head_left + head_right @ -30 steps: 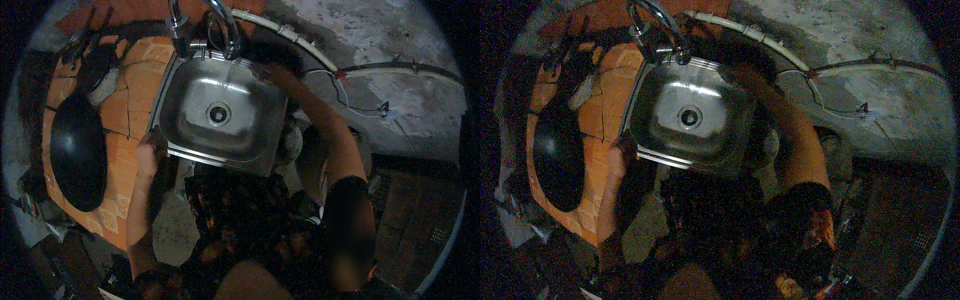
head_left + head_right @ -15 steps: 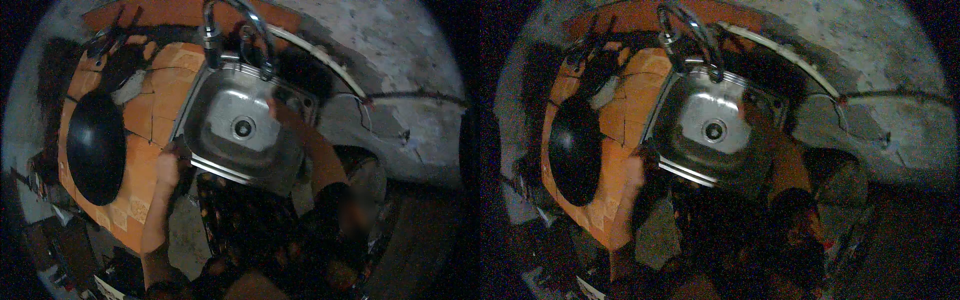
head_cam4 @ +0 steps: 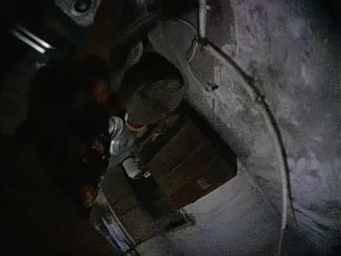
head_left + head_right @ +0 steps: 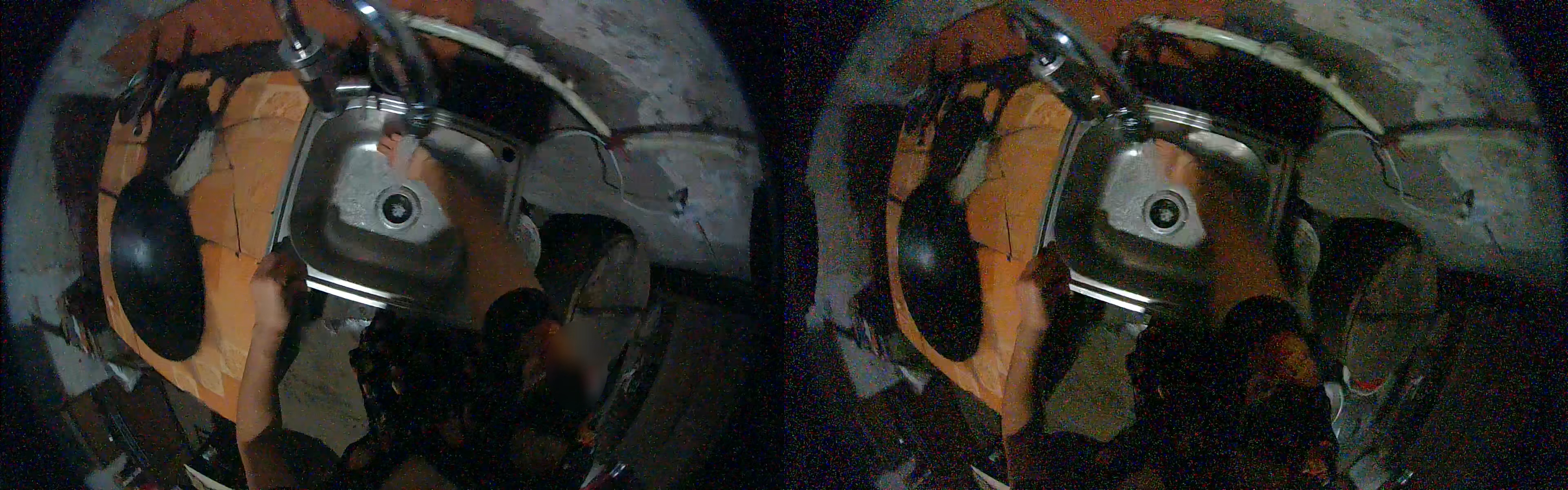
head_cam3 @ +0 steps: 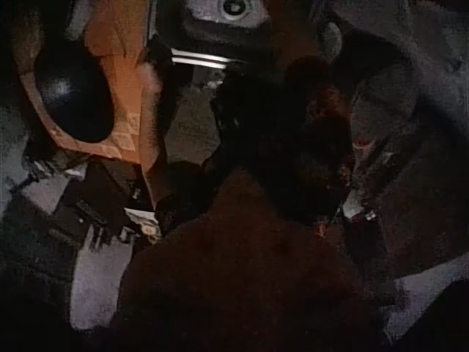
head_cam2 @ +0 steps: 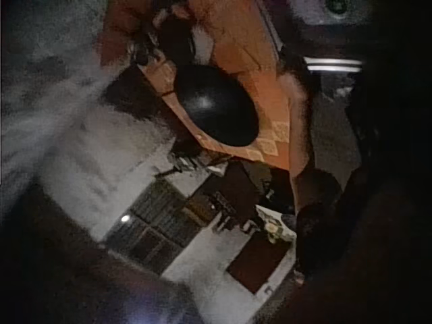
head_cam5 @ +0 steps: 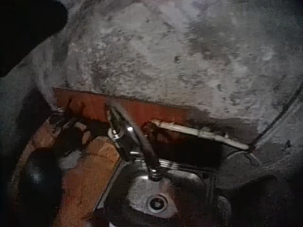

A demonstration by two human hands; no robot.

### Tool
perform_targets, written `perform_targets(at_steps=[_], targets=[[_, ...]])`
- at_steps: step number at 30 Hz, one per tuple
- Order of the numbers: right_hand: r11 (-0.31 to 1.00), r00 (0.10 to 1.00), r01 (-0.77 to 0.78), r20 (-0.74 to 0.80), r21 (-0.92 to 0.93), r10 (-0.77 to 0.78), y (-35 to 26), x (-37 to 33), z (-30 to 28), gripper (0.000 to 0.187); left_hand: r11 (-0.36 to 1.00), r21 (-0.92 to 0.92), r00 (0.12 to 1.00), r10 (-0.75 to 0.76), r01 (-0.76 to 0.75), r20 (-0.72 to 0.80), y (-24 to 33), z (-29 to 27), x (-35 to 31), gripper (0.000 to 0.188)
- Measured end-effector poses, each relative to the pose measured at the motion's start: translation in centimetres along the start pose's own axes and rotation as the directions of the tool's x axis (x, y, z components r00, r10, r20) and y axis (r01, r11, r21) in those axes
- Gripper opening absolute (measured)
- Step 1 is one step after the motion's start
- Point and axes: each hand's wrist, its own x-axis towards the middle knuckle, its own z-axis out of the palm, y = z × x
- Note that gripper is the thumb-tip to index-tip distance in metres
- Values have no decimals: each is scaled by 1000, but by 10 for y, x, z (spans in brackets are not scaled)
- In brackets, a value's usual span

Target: The person rinses a white cloth under a faucet, wipes the edges and interior surfaces of a metal sink, and then rinses the cloth again.

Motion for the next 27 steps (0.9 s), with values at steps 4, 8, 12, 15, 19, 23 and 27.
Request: perform_targets(at_steps=[4, 8, 12, 15, 19, 23, 27], targets=[[980, 980, -23, 190, -198, 61, 57, -74, -10, 10, 932, -336, 990, -134, 138, 33, -47, 39, 2, 28], [917, 849, 9, 488, -399, 204, 56, -108, -51, 15, 974, 180, 988, 145, -134, -48, -7, 30, 11, 27], [936, 964, 265, 74, -232, -255, 26, -1, -185, 8, 998, 5, 998, 58, -58, -10, -27, 29, -18, 28], [913, 962, 245, 195, -326, -189, 56, -42, -163, 12, 928, -354, 993, -107, 116, 46, -34, 42, 4, 26], [955, 828, 48, 546, -293, 126, 24, -81, -134, 18, 1000, 9, 1000, 22, -22, 1, -39, 47, 12, 20], [966, 639, -244, 733, -91, 230, -21, -84, -148, 21, 1000, 11, 1000, 18, -18, -8, -40, 39, -2, 19], [998, 893, -58, 449, 27, 40, 15, -48, -175, 15, 933, 341, 992, 124, -115, -5, 26, 14, -1, 19]])
